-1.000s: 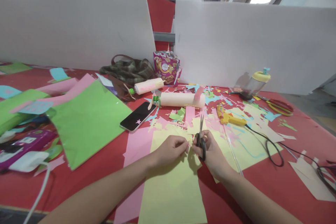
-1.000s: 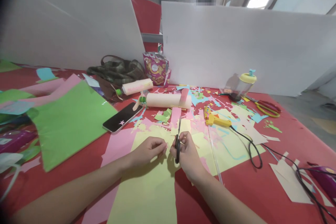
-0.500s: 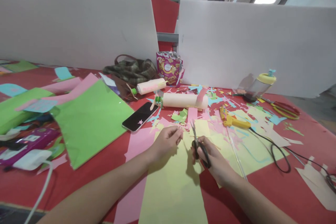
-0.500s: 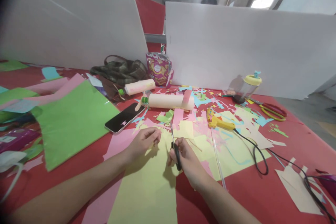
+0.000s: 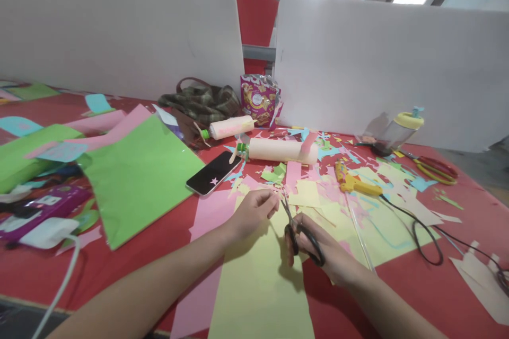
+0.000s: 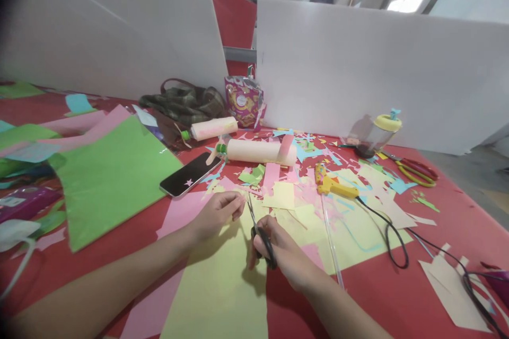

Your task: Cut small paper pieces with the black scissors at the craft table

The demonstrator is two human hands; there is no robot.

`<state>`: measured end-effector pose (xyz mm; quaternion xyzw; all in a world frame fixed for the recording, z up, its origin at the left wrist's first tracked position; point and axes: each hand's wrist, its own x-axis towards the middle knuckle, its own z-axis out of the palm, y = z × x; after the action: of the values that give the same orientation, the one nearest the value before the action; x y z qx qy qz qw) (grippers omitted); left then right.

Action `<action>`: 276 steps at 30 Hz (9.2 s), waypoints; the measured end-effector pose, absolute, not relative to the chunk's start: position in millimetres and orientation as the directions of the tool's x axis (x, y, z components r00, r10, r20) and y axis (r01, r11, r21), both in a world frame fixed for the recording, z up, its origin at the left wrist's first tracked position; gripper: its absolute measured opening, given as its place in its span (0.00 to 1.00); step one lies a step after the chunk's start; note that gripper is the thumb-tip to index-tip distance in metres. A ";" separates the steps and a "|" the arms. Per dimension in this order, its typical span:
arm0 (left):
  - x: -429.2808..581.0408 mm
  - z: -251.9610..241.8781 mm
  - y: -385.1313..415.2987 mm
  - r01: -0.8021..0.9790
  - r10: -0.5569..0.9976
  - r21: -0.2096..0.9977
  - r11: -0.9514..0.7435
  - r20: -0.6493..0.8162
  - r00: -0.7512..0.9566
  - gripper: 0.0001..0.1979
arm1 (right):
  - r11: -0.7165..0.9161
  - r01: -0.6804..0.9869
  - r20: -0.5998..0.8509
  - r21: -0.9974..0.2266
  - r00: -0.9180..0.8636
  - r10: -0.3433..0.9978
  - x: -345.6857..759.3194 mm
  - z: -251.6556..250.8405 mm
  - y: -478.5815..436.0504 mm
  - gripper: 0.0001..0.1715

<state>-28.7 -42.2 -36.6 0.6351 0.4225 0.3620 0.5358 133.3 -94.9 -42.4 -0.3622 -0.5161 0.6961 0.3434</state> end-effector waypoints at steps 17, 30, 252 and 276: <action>-32.2 -34.4 -43.3 0.231 0.859 0.959 -0.167 0.026 0.512 0.14 | -0.271 -0.197 -0.118 -0.942 -0.562 0.818 133.1 -40.8 -95.0 0.15; -32.7 -31.8 -42.4 0.233 0.850 0.955 -0.186 0.038 0.525 0.15 | -0.280 -0.269 -0.060 -0.922 -0.614 0.787 134.3 -40.4 -94.1 0.15; -21.7 -44.3 -56.3 0.000 0.819 0.949 0.314 -0.271 0.505 0.16 | -0.202 -0.224 -0.152 -0.954 -0.219 0.964 123.7 -48.0 -93.2 0.16; -27.1 -41.1 -45.6 0.404 0.808 0.892 -0.202 -0.081 0.584 0.16 | -0.196 -0.238 -0.204 -0.951 0.011 0.979 125.4 -49.8 -87.5 0.20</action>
<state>-27.1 -45.6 -41.1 0.7468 0.4059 0.2085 0.4838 125.4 -87.5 -49.8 -0.4939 -0.3749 0.5950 0.5112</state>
